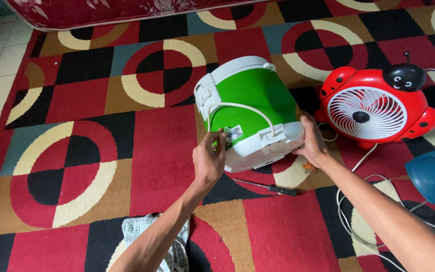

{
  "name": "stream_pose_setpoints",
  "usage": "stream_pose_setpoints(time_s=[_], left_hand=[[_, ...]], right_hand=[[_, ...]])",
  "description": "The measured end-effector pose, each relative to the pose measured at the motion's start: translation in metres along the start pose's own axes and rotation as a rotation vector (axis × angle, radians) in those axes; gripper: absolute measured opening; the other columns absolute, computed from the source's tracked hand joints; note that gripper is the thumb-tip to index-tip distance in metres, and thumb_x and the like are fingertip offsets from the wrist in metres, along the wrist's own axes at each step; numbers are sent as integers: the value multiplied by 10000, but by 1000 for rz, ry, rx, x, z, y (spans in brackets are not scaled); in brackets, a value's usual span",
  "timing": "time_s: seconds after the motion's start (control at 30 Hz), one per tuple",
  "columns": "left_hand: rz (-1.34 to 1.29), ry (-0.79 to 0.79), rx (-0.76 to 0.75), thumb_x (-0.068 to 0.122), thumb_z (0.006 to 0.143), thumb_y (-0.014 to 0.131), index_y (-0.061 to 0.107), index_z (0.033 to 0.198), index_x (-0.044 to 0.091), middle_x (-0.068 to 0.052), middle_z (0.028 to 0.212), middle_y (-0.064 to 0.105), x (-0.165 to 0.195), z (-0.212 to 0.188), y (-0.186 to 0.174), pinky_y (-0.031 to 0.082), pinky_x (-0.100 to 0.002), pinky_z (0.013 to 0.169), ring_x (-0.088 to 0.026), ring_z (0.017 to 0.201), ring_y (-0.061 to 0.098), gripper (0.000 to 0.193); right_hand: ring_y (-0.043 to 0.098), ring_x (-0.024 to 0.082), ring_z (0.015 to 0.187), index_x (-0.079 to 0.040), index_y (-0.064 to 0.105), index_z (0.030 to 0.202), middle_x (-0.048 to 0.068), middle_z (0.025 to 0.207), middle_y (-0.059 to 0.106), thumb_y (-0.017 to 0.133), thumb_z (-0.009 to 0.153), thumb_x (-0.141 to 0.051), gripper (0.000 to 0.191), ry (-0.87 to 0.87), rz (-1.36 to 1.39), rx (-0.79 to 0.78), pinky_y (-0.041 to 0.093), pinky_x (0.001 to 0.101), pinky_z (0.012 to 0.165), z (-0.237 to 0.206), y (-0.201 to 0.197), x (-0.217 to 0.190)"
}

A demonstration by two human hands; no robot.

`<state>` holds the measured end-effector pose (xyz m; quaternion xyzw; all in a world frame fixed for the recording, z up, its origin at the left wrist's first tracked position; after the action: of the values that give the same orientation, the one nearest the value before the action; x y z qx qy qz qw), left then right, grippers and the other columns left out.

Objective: The person kneels on a patterned rug and services a green rice cooker. They open the lid, remove the inner pot, flip the unit over, and use a screwdriver to unscrew and detach the white base cover, then reposition the cooker and continue working on its control panel side.

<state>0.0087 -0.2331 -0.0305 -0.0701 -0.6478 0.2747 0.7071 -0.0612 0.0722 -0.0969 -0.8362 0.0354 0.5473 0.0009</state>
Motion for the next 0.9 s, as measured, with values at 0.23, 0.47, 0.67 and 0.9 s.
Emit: stream_pose_setpoints(time_s=[0.23,0.47,0.67,0.9], left_hand=[[-57,87,-45,259,1001,654,717,988,3,-157,924,786,13,-4,12,557,-346,564,-148,568,702,264],[-18,-10,-105,272,983,661,736,1080,29,-166,895,784,18,-3,15,544,-367,573,-185,584,687,272],[-59,56,-81,317,979,667,742,1063,46,-115,987,803,18,0,15,581,-342,628,-160,748,769,294],[-176,66,-137,269,987,664,720,1031,-13,-116,1095,794,10,0,13,627,-309,654,-147,798,783,290]], right_hand=[[608,339,1180,-102,518,1352,158,1280,626,330,891,-722,796,9,5,-63,520,623,914,29,-29,7],[635,313,1098,-92,556,1301,160,1228,639,305,910,-747,803,28,16,-80,555,553,827,37,-42,11],[638,306,1082,-96,553,1298,157,1209,643,307,918,-746,793,14,24,-83,563,530,791,37,-43,11],[601,305,1140,-98,518,1331,153,1239,615,296,912,-766,819,15,-31,-41,558,549,813,28,-39,4]])
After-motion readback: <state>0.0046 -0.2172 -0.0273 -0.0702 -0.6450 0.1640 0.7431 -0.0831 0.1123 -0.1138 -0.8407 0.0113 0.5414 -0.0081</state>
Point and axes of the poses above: each hand's wrist, its own z-axis towards the middle knuckle, its own y-axis out of the palm, x = y × z, the point moved 1 cm from there along z, towards the middle knuckle
